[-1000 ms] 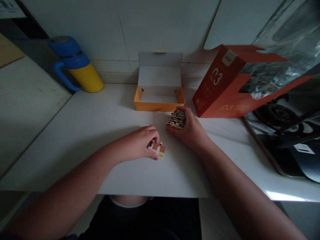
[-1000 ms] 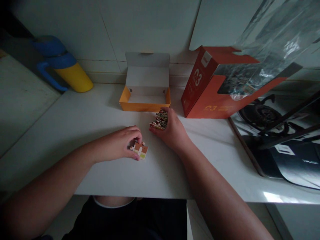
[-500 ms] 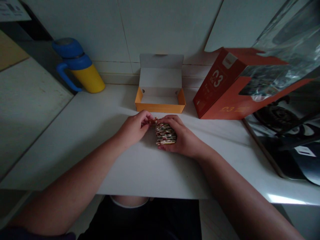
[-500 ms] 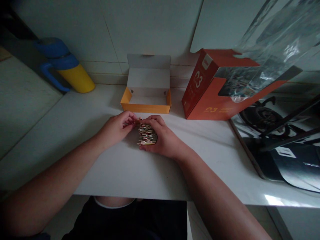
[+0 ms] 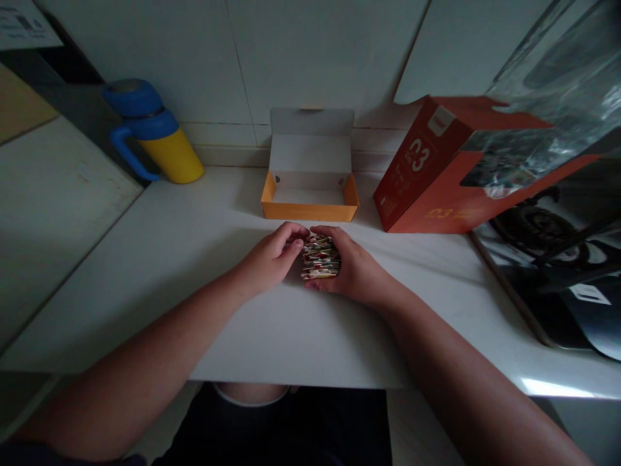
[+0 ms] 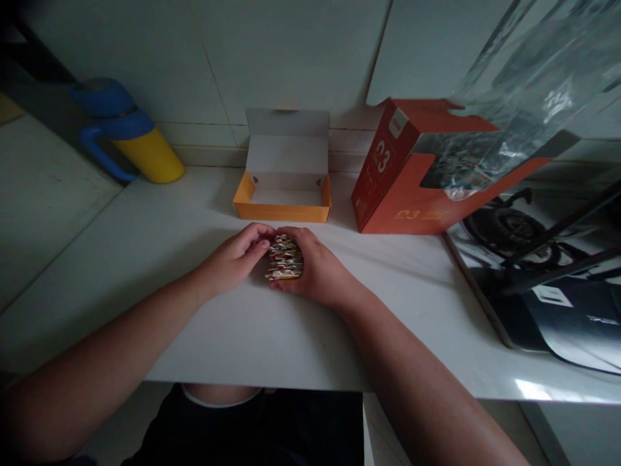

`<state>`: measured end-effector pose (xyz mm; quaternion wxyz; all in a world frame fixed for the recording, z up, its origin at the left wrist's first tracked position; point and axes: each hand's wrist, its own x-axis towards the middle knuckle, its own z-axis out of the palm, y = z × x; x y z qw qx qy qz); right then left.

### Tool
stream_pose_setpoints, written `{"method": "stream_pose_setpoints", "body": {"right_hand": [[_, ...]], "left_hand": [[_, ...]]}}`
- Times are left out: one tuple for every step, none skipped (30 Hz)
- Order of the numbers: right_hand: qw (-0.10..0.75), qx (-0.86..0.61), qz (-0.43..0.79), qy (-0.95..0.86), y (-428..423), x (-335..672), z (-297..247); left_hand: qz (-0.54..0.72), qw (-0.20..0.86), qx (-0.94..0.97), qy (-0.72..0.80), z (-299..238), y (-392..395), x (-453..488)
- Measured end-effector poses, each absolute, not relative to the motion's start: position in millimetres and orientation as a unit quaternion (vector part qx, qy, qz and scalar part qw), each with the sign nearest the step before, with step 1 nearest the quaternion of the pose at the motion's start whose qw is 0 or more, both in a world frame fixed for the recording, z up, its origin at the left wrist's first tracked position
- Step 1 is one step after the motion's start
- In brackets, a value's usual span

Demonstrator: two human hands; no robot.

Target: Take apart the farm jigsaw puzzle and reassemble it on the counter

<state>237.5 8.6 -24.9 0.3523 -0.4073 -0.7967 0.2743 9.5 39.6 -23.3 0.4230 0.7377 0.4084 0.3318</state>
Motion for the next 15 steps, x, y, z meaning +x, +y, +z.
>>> {"method": "stream_pose_setpoints", "body": {"right_hand": [[0.354,-0.411,0.268,-0.797,8.9,237.6,-24.5],[0.356,-0.412,0.261,-0.797,9.3,237.8,-24.2],[0.358,-0.409,0.255,-0.800,9.6,238.0,-24.1],[0.359,-0.404,0.250,-0.804,10.0,238.2,-24.0],[0.359,-0.397,0.247,-0.808,10.2,238.3,-24.1],[0.359,-0.390,0.246,-0.812,10.4,238.2,-24.1],[0.359,-0.384,0.246,-0.814,10.5,238.1,-24.2],[0.359,-0.382,0.246,-0.815,10.6,238.0,-24.3],[0.358,-0.383,0.247,-0.815,10.6,237.8,-24.4],[0.357,-0.383,0.248,-0.815,10.6,237.7,-24.7],[0.357,-0.383,0.249,-0.815,10.7,237.7,-25.1],[0.356,-0.383,0.249,-0.815,10.8,237.6,-25.6],[0.355,-0.382,0.249,-0.816,11.0,237.6,-26.2],[0.355,-0.382,0.249,-0.816,11.1,237.5,-26.8],[0.356,-0.382,0.248,-0.816,11.2,237.5,-27.2]], "left_hand": [[0.334,0.434,0.727,0.415,-22.6,37.9,10.4],[0.336,0.449,0.713,0.420,-21.7,36.0,11.5],[0.339,0.470,0.699,0.420,-20.9,34.0,12.8],[0.343,0.497,0.682,0.413,-20.1,31.9,14.4],[0.350,0.530,0.661,0.400,-19.4,29.9,16.3],[0.357,0.569,0.635,0.382,-18.6,27.9,18.4],[0.364,0.608,0.605,0.363,-17.8,26.2,20.7],[0.370,0.642,0.576,0.346,-16.8,24.7,22.8],[0.374,0.668,0.550,0.334,-15.8,23.5,24.6],[0.375,0.687,0.531,0.326,-14.8,22.6,25.9],[0.374,0.698,0.519,0.322,-14.2,22.1,26.7],[0.370,0.706,0.513,0.318,-14.0,21.9,27.0],[0.367,0.711,0.510,0.315,-14.4,21.9,26.8],[0.366,0.714,0.510,0.312,-15.4,22.1,26.2],[0.366,0.713,0.513,0.307,-17.0,22.5,25.4]]}}
